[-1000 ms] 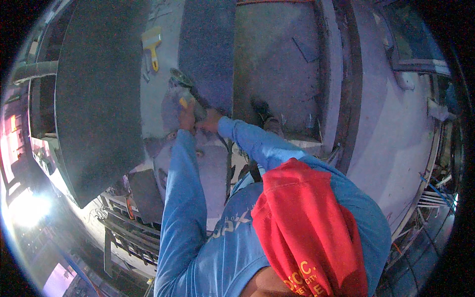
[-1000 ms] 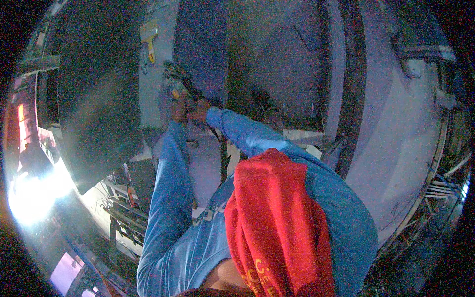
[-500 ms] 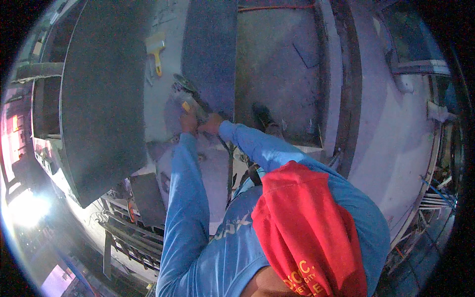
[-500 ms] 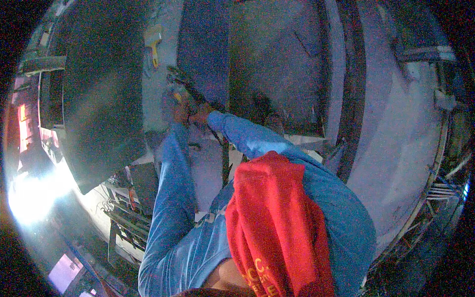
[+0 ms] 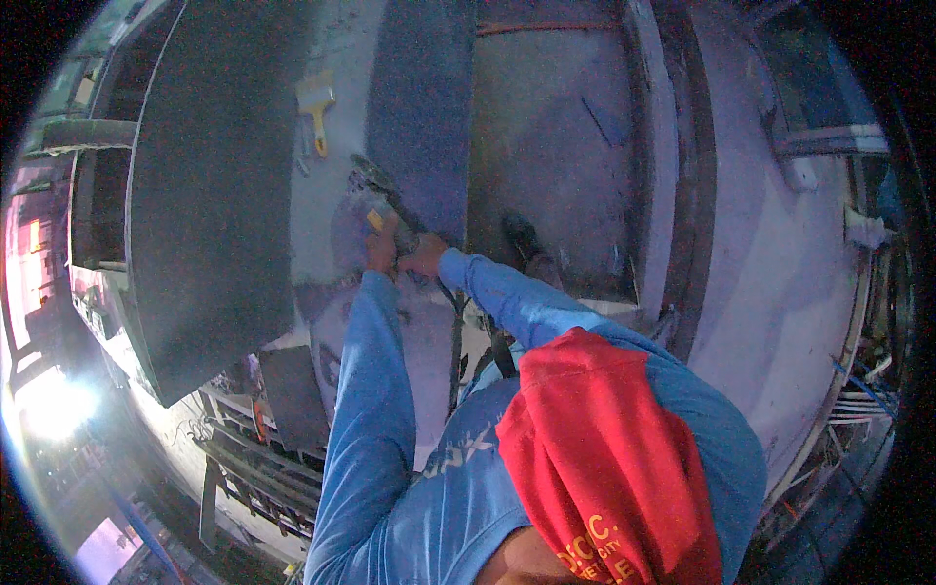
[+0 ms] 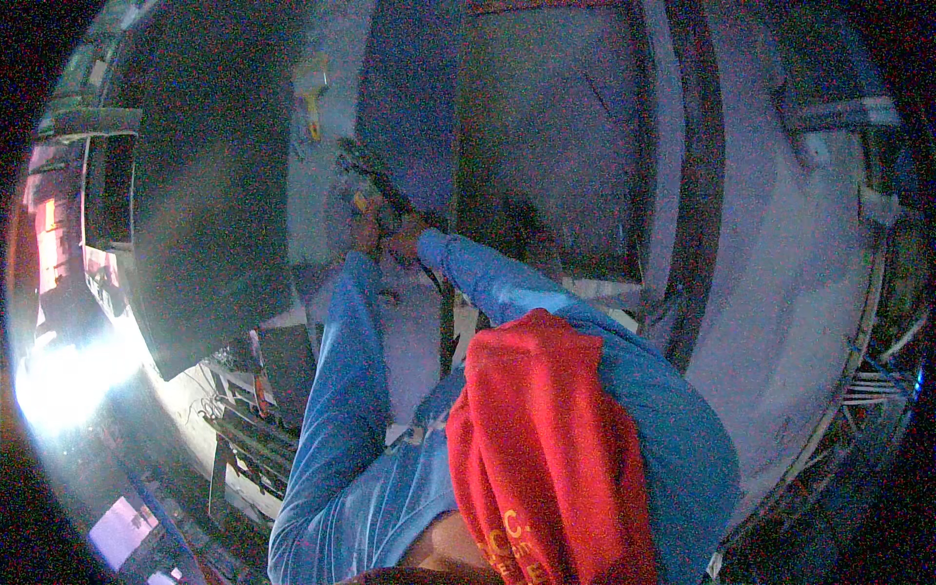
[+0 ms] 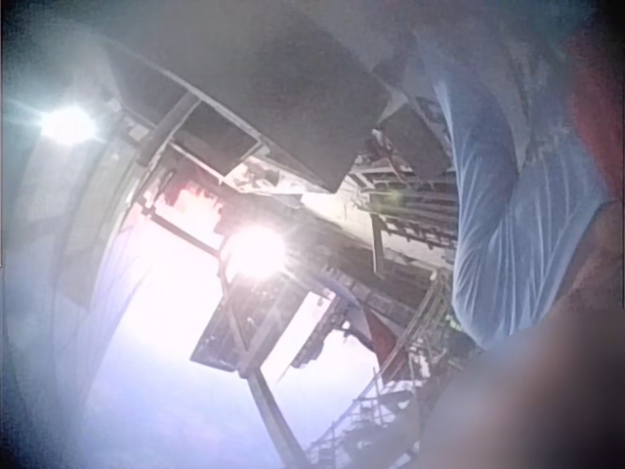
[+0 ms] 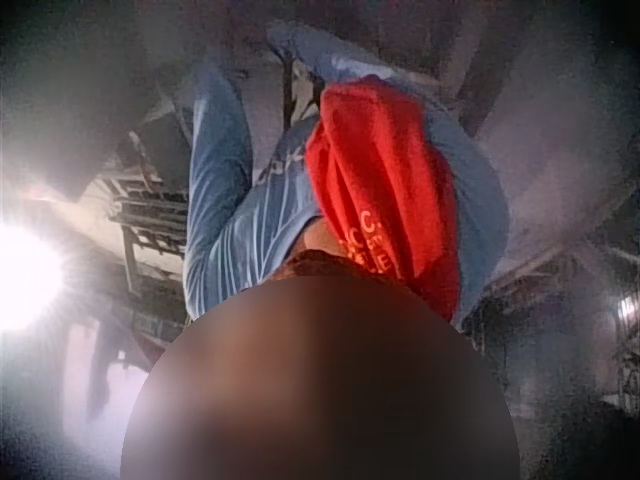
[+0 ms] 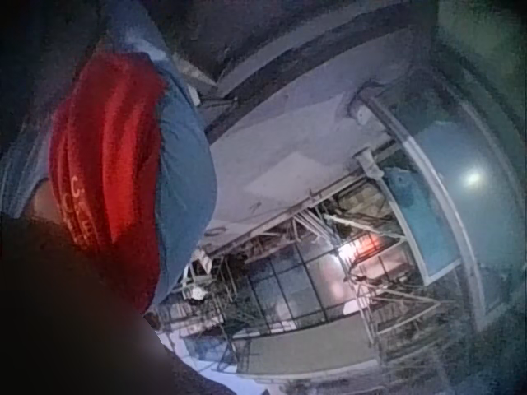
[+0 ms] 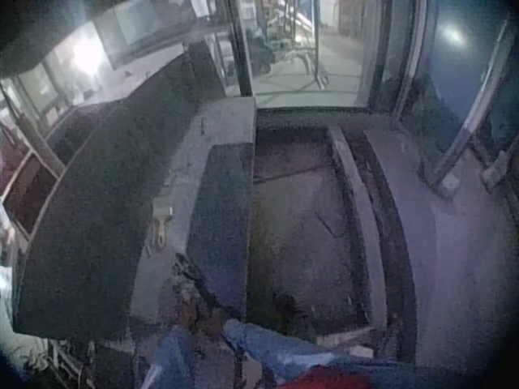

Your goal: The person measures a curved metal panel with a tape measure and marks it with a pencil. They then use a power grinder to cut the panel along the marked line. The person is working on a rooftop or scaffolding.

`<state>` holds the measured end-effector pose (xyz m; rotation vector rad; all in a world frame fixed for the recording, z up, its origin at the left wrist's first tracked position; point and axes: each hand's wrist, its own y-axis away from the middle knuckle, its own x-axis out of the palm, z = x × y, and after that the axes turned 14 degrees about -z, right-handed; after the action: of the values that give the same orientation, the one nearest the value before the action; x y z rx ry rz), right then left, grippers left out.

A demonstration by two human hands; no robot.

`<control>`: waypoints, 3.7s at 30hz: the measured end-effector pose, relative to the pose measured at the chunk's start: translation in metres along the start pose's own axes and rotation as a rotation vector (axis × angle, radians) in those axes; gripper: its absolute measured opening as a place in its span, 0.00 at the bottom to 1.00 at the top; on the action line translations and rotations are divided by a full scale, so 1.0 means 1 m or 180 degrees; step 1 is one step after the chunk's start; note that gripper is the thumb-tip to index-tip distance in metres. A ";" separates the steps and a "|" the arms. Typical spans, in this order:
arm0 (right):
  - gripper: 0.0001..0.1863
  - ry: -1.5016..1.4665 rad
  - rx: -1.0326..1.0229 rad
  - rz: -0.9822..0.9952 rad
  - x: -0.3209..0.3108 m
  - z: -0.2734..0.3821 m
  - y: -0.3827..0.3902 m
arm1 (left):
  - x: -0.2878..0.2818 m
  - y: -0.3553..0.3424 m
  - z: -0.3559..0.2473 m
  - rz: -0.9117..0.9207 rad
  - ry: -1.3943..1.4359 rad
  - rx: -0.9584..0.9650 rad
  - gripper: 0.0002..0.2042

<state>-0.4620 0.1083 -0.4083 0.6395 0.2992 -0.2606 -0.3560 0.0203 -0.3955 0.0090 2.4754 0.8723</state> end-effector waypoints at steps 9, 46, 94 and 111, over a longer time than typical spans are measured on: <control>0.35 0.0374 -0.0331 0.0222 0.014 -0.004 -0.030 | 0.010 -0.033 0.008 -0.0316 -0.0247 -0.0097 0.46; 0.33 -0.0279 -0.0295 -0.0084 0.030 -0.036 0.039 | -0.013 0.039 0.036 -0.0028 -0.0330 0.0305 0.37; 0.31 0.0094 -0.0151 -0.0457 0.028 -0.037 0.028 | 0.017 -0.010 0.070 -0.1019 -0.0928 0.0720 0.43; 0.30 -0.0267 -0.0333 0.0047 0.001 -0.029 0.045 | 0.008 -0.018 0.082 -0.0079 -0.0664 0.0570 0.39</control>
<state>-0.4515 0.1613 -0.4064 0.5258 0.2261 -0.2551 -0.3212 0.0555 -0.4639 0.1248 2.3432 0.6041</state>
